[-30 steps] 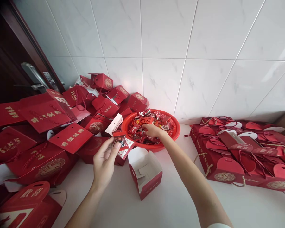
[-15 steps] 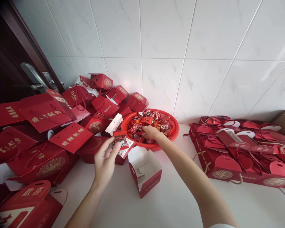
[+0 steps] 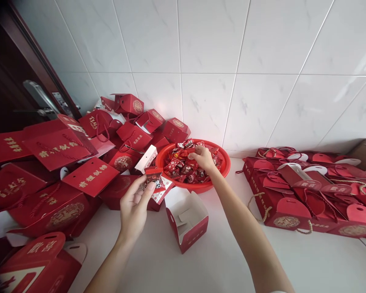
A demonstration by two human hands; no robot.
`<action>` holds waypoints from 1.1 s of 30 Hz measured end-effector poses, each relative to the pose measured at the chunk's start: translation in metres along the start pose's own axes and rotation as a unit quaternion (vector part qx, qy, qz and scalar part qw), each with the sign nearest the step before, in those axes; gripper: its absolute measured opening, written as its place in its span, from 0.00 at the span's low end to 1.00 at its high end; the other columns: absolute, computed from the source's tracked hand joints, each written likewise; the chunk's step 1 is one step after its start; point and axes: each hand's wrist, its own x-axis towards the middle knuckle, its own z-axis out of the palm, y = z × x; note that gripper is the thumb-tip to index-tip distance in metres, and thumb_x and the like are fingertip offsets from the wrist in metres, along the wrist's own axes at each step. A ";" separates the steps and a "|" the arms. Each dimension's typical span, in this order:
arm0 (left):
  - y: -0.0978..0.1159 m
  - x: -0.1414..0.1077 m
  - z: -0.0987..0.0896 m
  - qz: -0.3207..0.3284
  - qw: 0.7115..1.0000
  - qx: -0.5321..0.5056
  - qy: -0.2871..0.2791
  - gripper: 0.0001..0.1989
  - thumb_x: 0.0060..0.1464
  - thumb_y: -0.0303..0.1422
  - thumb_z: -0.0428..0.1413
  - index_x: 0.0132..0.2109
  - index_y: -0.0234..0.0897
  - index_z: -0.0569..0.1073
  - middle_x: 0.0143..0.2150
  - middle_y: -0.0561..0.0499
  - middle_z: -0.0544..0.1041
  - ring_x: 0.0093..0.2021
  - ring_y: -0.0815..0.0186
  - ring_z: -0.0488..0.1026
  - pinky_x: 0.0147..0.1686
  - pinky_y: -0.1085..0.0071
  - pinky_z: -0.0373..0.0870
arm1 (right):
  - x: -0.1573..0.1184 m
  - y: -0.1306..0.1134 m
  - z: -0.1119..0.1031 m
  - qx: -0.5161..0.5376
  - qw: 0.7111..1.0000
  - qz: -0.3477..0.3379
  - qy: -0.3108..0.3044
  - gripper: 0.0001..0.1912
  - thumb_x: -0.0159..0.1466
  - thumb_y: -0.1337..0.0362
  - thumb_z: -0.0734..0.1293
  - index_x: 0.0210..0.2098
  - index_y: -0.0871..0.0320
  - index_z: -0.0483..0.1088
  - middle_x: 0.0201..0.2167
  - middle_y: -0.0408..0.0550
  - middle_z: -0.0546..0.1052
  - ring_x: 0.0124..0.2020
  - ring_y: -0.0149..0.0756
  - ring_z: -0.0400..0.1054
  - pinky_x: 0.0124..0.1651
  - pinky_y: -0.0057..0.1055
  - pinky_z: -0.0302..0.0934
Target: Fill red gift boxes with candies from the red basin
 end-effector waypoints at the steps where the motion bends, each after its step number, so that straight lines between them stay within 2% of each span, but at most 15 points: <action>1: 0.000 0.000 0.000 0.000 1.000 -0.003 0.001 0.22 0.53 0.45 0.65 0.50 0.35 0.77 0.44 0.44 0.84 0.44 0.57 0.82 0.44 0.65 0.79 | -0.002 -0.001 -0.002 0.047 0.999 -0.002 0.009 0.09 0.62 0.59 0.62 0.37 0.58 0.68 0.35 0.47 0.77 0.37 0.36 0.72 0.39 0.33 0.66; 3: 0.000 0.000 0.000 0.001 1.000 -0.004 -0.001 0.22 0.54 0.44 0.65 0.50 0.35 0.77 0.44 0.45 0.84 0.44 0.57 0.82 0.44 0.65 0.79 | -0.009 -0.004 -0.008 0.183 0.983 0.000 0.013 0.12 0.60 0.55 0.66 0.37 0.58 0.67 0.34 0.48 0.78 0.36 0.36 0.72 0.38 0.32 0.67; 5: 0.000 0.000 0.000 0.004 1.000 -0.004 -0.007 0.21 0.54 0.44 0.65 0.50 0.36 0.77 0.44 0.45 0.84 0.44 0.58 0.81 0.44 0.66 0.79 | -0.021 -0.012 -0.016 0.313 0.950 0.004 -0.011 0.16 0.56 0.53 0.72 0.34 0.57 0.67 0.32 0.46 0.77 0.34 0.35 0.72 0.37 0.31 0.67; 7: 0.001 -0.001 0.001 0.010 1.000 -0.002 -0.013 0.20 0.54 0.44 0.64 0.50 0.37 0.78 0.44 0.45 0.83 0.44 0.58 0.81 0.44 0.66 0.78 | -0.037 -0.022 -0.027 0.365 0.929 -0.008 -0.059 0.17 0.54 0.54 0.75 0.32 0.57 0.68 0.30 0.44 0.76 0.32 0.32 0.71 0.37 0.30 0.66; 11: -0.001 0.000 0.002 0.022 1.000 0.004 -0.006 0.20 0.54 0.44 0.65 0.49 0.37 0.78 0.44 0.46 0.83 0.44 0.58 0.81 0.45 0.66 0.77 | -0.071 -0.045 -0.050 0.328 0.927 -0.060 -0.170 0.12 0.57 0.57 0.74 0.32 0.58 0.71 0.28 0.43 0.77 0.30 0.32 0.72 0.36 0.30 0.68; 15: -0.003 0.000 0.002 0.018 1.000 0.018 -0.004 0.21 0.53 0.45 0.64 0.49 0.36 0.78 0.42 0.46 0.83 0.42 0.59 0.81 0.44 0.65 0.78 | -0.093 -0.054 -0.057 0.203 0.939 -0.095 -0.262 0.07 0.62 0.61 0.71 0.37 0.58 0.74 0.31 0.45 0.80 0.33 0.36 0.76 0.37 0.32 0.70; 17: -0.003 -0.001 0.003 0.020 1.000 0.022 -0.009 0.21 0.54 0.45 0.64 0.49 0.36 0.78 0.42 0.46 0.83 0.42 0.59 0.81 0.45 0.65 0.78 | -0.097 -0.054 -0.055 0.135 0.953 -0.119 -0.245 0.09 0.63 0.62 0.69 0.42 0.57 0.75 0.35 0.47 0.81 0.37 0.38 0.76 0.41 0.34 0.71; 19: -0.001 -0.002 0.003 0.027 0.999 0.022 -0.012 0.20 0.54 0.45 0.64 0.49 0.37 0.78 0.43 0.46 0.83 0.43 0.59 0.81 0.45 0.65 0.78 | -0.099 -0.054 -0.051 0.116 0.965 -0.136 -0.190 0.10 0.65 0.60 0.68 0.44 0.57 0.75 0.38 0.49 0.81 0.39 0.39 0.76 0.43 0.35 0.71; 22: 0.001 -0.005 0.004 0.048 0.998 0.024 -0.032 0.18 0.55 0.44 0.63 0.49 0.39 0.79 0.47 0.46 0.83 0.47 0.57 0.80 0.46 0.65 0.78 | -0.101 -0.058 -0.045 0.161 0.967 -0.147 -0.128 0.13 0.67 0.56 0.68 0.45 0.58 0.74 0.41 0.49 0.80 0.40 0.38 0.76 0.43 0.35 0.72; 25: 0.001 -0.009 0.005 0.059 0.996 0.020 -0.057 0.18 0.53 0.42 0.65 0.49 0.39 0.79 0.49 0.45 0.82 0.49 0.56 0.80 0.48 0.64 0.78 | -0.106 -0.066 -0.038 0.195 0.961 -0.157 -0.115 0.15 0.64 0.57 0.71 0.46 0.57 0.73 0.43 0.48 0.79 0.37 0.35 0.74 0.41 0.33 0.71; 30: 0.000 -0.016 0.006 0.069 0.993 0.023 -0.094 0.20 0.48 0.39 0.69 0.49 0.39 0.79 0.49 0.45 0.82 0.49 0.55 0.80 0.47 0.63 0.80 | -0.113 -0.073 -0.028 0.164 0.965 -0.183 -0.096 0.03 0.65 0.64 0.69 0.37 0.57 0.73 0.35 0.44 0.77 0.35 0.32 0.71 0.39 0.30 0.68; 33: 0.002 -0.017 0.006 0.074 0.992 0.029 -0.103 0.22 0.48 0.38 0.68 0.51 0.39 0.78 0.51 0.45 0.81 0.51 0.55 0.79 0.49 0.63 0.79 | -0.114 -0.073 -0.034 0.156 0.970 -0.172 -0.073 0.03 0.65 0.66 0.67 0.33 0.57 0.71 0.31 0.43 0.76 0.33 0.32 0.70 0.37 0.29 0.67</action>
